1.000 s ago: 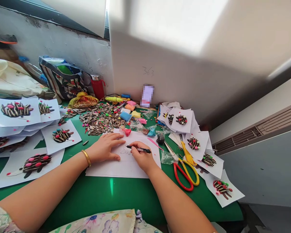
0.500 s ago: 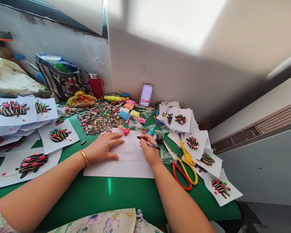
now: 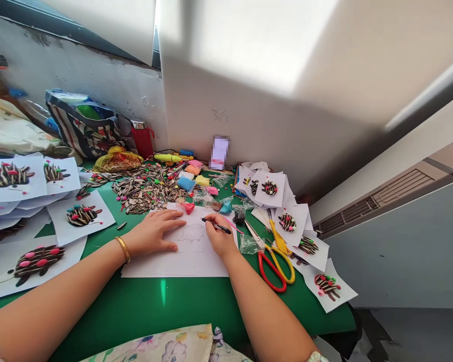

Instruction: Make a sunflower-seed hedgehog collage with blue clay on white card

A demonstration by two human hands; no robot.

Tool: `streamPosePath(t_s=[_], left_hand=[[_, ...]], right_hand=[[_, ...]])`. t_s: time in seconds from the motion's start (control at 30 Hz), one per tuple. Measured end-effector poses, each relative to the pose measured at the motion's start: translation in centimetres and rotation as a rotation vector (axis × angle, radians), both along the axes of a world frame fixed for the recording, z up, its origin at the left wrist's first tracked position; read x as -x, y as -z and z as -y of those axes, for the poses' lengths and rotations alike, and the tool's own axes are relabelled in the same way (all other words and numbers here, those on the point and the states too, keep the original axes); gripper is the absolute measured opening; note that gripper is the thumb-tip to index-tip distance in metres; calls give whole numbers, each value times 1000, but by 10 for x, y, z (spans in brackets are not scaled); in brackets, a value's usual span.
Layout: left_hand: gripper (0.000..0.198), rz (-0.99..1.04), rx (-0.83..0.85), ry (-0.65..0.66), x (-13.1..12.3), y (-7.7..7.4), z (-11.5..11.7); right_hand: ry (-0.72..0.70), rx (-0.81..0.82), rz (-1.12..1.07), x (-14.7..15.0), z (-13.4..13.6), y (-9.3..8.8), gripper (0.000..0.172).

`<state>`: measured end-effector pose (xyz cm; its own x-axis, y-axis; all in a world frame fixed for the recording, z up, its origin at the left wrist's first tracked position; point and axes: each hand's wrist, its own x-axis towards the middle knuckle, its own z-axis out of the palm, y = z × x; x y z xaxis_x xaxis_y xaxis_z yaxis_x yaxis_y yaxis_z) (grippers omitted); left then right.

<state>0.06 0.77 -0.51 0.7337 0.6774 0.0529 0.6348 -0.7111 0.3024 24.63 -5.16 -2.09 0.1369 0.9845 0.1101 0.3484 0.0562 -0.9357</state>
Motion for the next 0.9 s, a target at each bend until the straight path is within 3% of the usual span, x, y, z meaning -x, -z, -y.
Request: streamPosePath(t_s=[0.3,0.47,0.67,0.9], left_hand=[[74,10,15,-12,0,-3,1],[74,30,16,-4,1,-2,1],[74,44,15,-4,2,-2,1],[75,28,23,-1,2,-1,1]], right_hand=[[32,43,-13,5,-2,-5,25],[39,156,-61,8,-5,-16,24],[72,292,-143,4,-16,-15,25],[100,254,-177,5,-14,-12,28]])
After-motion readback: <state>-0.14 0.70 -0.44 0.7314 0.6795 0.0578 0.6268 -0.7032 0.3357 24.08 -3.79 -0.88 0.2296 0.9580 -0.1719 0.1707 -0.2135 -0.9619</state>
